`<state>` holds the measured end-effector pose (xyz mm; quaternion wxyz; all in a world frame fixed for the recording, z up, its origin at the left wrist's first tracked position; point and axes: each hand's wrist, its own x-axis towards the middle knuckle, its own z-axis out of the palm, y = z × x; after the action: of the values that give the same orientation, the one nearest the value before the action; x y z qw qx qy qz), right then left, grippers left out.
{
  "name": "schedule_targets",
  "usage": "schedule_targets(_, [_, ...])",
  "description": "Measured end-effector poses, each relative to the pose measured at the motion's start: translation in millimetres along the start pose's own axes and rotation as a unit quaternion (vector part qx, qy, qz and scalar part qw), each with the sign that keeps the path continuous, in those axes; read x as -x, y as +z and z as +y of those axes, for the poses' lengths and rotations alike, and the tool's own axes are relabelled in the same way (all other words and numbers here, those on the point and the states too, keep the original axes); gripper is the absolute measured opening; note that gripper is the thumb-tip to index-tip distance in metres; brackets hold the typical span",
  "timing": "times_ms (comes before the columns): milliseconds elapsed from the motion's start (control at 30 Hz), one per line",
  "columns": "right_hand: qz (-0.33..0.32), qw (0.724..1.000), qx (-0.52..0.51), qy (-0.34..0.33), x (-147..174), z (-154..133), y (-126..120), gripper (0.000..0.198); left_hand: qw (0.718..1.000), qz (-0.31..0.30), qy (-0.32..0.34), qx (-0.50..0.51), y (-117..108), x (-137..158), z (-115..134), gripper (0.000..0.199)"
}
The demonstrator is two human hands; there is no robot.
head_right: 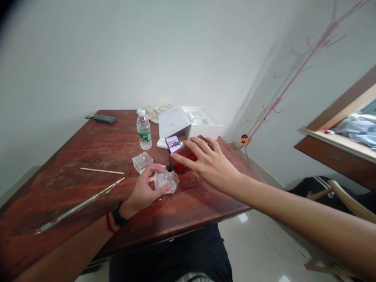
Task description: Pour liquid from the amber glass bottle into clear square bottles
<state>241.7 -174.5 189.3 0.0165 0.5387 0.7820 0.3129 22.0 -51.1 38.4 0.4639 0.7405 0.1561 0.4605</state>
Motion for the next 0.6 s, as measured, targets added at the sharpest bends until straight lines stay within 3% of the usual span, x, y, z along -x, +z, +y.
schedule_targets(400, [0.029, 0.997, -0.032, 0.068, 7.1, -10.4, 23.0, 0.066, 1.0, -0.001, -0.014, -0.009, -0.8, -0.6, -6.3, 0.047])
schedule_targets(600, [0.012, 0.993, -0.057, 0.101, 10.4, -13.4, 41.1, 0.071, 1.0, 0.008, -0.017, -0.02, -1.9, -2.6, -8.7, 0.045])
